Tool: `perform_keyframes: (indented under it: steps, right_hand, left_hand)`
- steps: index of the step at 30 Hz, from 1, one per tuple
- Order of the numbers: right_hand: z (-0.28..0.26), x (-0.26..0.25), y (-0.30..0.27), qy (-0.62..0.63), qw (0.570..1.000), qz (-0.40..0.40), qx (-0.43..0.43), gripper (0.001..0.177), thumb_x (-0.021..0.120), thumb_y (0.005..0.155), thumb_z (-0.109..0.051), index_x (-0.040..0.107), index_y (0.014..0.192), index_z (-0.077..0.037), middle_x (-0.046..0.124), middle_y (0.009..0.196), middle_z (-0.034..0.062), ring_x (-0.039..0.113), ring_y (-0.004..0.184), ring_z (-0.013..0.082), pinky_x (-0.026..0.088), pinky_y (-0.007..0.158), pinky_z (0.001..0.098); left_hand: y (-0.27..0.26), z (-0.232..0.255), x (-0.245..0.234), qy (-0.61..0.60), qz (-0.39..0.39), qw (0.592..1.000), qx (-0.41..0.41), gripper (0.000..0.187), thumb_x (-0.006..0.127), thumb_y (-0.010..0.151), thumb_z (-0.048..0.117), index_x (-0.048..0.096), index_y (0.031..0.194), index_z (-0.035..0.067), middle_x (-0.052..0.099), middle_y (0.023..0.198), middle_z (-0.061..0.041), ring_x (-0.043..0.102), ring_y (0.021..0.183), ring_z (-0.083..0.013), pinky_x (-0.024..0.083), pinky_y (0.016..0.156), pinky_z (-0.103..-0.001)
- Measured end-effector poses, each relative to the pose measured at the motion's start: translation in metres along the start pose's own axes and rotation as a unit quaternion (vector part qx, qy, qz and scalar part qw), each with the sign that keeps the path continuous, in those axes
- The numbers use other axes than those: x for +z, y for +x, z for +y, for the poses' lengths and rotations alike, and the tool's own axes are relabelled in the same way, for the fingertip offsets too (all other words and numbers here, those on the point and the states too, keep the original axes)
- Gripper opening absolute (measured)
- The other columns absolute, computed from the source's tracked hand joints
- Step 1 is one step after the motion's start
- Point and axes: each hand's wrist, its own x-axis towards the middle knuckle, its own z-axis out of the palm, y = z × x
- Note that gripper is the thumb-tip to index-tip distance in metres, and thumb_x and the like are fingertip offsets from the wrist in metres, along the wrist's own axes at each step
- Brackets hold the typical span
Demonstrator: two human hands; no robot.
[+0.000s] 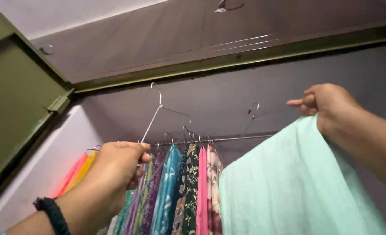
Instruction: The person removes several patterned garments from hangers in a wardrobe, folds each one by hand, and places them on a bed. The person repeats this process for multiple items, including a pink floral piece, a purple floral piece, a pink embroidered piece, a blue patterned piece, and a light green piece.
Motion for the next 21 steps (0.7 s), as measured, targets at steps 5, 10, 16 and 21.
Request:
perform_keyframes:
  steps: [5,10,16,21]
  right_hand:
    - [-0.020,-0.010,-0.007,0.031,0.995,-0.038,0.081,0.033,0.042,0.105,-0.017,0.060,0.109,0.011,0.023,0.056,-0.0072,0.019,0.050,0.0065,0.043,0.057,0.0250]
    - [-0.040,-0.007,-0.011,0.047,0.993,-0.063,0.084,0.034,0.043,0.105,-0.018,0.059,0.112,0.011,0.045,0.057,-0.0028,0.022,0.049,0.0059,0.034,0.053,0.0222]
    - [-0.068,0.015,-0.031,0.091,0.980,-0.105,0.145,0.037,0.044,0.105,-0.023,0.066,0.113,0.007,0.030,0.055,-0.0085,0.021,0.048,0.0036,0.037,0.055,0.0173]
    - [-0.065,0.043,-0.083,0.118,0.979,-0.131,0.105,0.041,0.044,0.104,-0.027,0.072,0.117,0.002,0.030,0.053,-0.0097,0.024,0.046,0.0040,0.048,0.063,0.0225]
  left_hand:
    - [-0.032,0.026,-0.009,0.027,0.038,0.999,-0.008,0.012,0.058,0.096,0.008,0.068,0.096,0.002,0.057,0.073,-0.004,0.040,0.054,-0.0125,0.030,0.047,-0.029]
    - [-0.052,0.060,-0.028,0.079,0.033,0.996,-0.027,0.026,0.059,0.099,0.019,0.062,0.082,0.000,0.045,0.063,-0.004,0.032,0.051,-0.0138,0.024,0.046,-0.030]
    - [-0.075,0.113,-0.064,0.153,0.126,0.975,-0.103,0.032,0.057,0.104,0.022,0.063,0.079,0.004,0.045,0.061,-0.004,0.034,0.052,-0.0156,0.026,0.047,-0.030]
    - [-0.102,0.167,-0.110,0.158,0.183,0.967,-0.079,0.018,0.052,0.104,0.019,0.063,0.094,0.008,0.057,0.073,-0.003,0.039,0.055,-0.0124,0.030,0.048,-0.028]
